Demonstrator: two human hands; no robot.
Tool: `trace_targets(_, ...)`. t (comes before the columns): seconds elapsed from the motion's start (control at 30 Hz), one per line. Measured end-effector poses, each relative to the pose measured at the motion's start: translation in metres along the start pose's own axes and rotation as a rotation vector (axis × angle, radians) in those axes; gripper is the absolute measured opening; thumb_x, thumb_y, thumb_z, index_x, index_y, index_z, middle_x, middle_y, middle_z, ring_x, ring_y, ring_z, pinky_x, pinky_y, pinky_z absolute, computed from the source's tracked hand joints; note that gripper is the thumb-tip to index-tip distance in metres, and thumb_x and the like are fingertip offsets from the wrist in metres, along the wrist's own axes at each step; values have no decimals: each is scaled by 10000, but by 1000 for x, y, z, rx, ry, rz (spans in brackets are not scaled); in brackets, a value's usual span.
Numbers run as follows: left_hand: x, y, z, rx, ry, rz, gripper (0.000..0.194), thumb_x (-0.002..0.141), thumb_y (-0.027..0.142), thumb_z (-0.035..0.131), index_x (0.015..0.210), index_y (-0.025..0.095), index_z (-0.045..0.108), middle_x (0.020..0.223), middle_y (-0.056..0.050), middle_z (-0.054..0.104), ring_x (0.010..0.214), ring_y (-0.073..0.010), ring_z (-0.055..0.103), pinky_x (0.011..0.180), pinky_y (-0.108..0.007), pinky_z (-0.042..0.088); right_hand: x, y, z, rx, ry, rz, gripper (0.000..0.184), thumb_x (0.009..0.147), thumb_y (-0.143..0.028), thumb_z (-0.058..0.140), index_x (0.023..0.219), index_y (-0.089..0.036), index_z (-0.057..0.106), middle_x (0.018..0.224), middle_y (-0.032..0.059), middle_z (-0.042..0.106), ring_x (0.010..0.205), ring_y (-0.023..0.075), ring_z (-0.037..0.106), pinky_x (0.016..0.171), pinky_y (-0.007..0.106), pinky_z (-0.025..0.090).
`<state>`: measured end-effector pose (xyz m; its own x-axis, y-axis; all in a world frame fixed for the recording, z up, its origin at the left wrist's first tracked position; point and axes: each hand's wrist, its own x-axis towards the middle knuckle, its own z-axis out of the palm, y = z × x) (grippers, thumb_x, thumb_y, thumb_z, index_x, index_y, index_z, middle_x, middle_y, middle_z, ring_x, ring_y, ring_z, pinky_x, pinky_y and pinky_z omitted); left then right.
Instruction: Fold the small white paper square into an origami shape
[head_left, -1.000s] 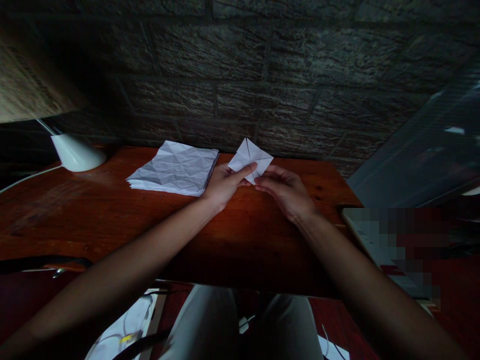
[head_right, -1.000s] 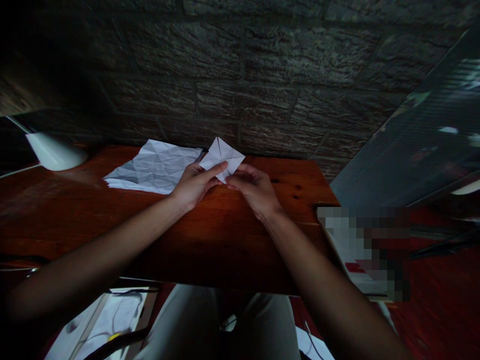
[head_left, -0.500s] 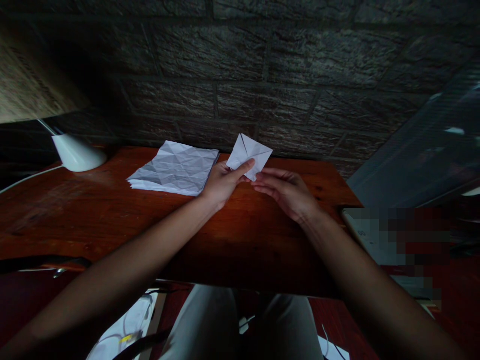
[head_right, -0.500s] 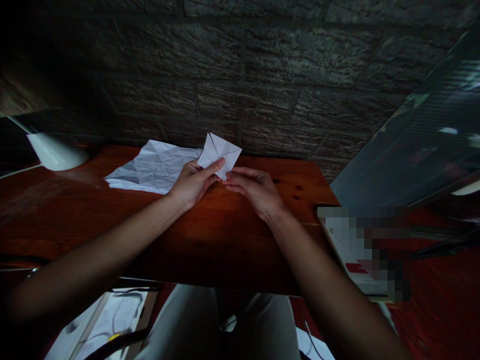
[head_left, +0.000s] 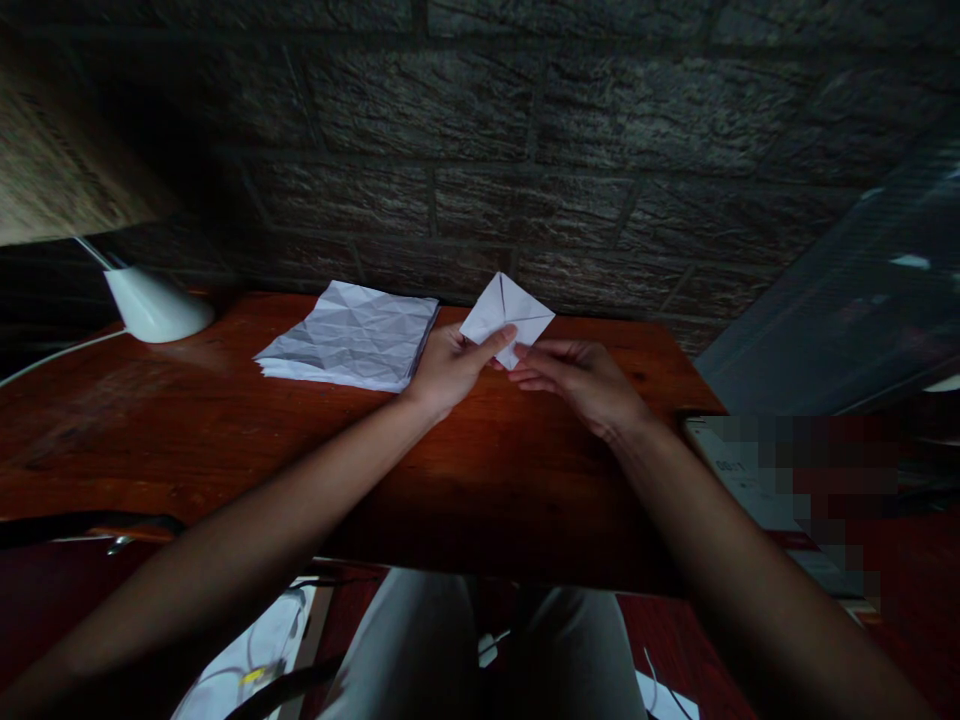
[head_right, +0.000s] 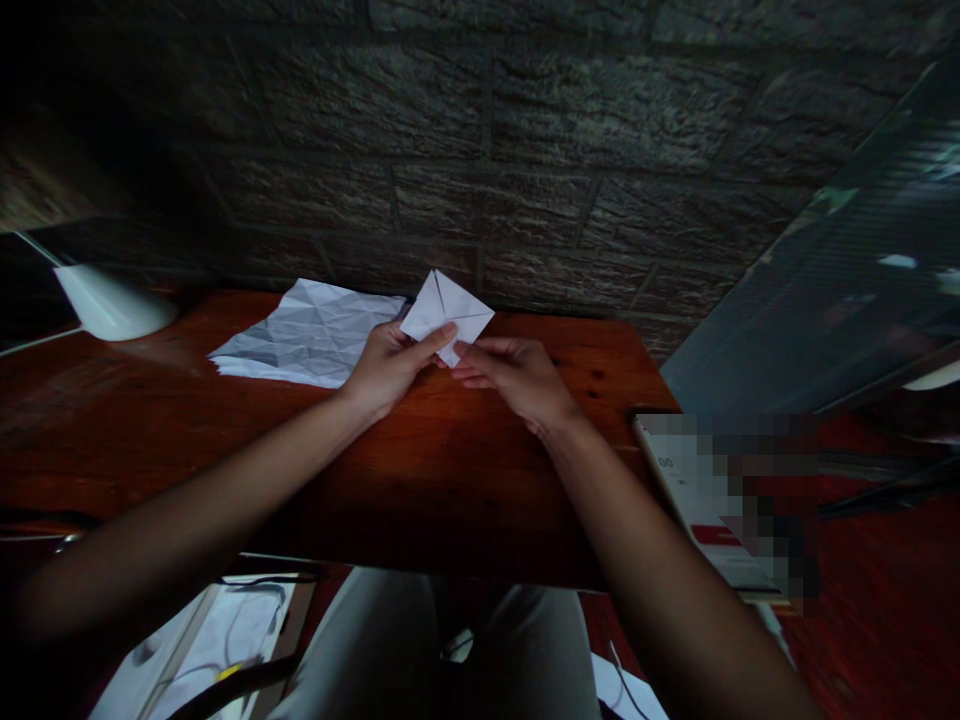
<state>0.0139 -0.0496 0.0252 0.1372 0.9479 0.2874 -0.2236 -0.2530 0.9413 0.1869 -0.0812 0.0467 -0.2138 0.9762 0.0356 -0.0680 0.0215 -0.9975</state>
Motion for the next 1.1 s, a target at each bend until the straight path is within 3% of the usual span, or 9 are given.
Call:
trace_targets(0.57,-4,5,4,36,32,13,362,703,508,914,756,178,774,740,-55,763,624,-137,621,612,-285,512,-2,-1,3,-62,22,-66,331,721,-547,921,796,-232,854,863,57,836,760,161,719,815,348,633)
trace_targets(0.77,-5,4,5,29,43,14,378,715,530,901,749,177,771,736,-59,759,608,-131,600,593,-286,497,0,3,5,-95,42,-132,324,758,-542,892,730,-232,801,764,31,788,704,147,682,789,351,603)
trace_targets(1.1,-2,1,2,-131,-47,-101,330,675,402,947,813,149,788,806,-57,771,705,-141,656,693,-293,545,1,8,5,-166,72,-187,348,800,-548,854,727,-224,751,738,24,747,692,157,657,770,366,577)
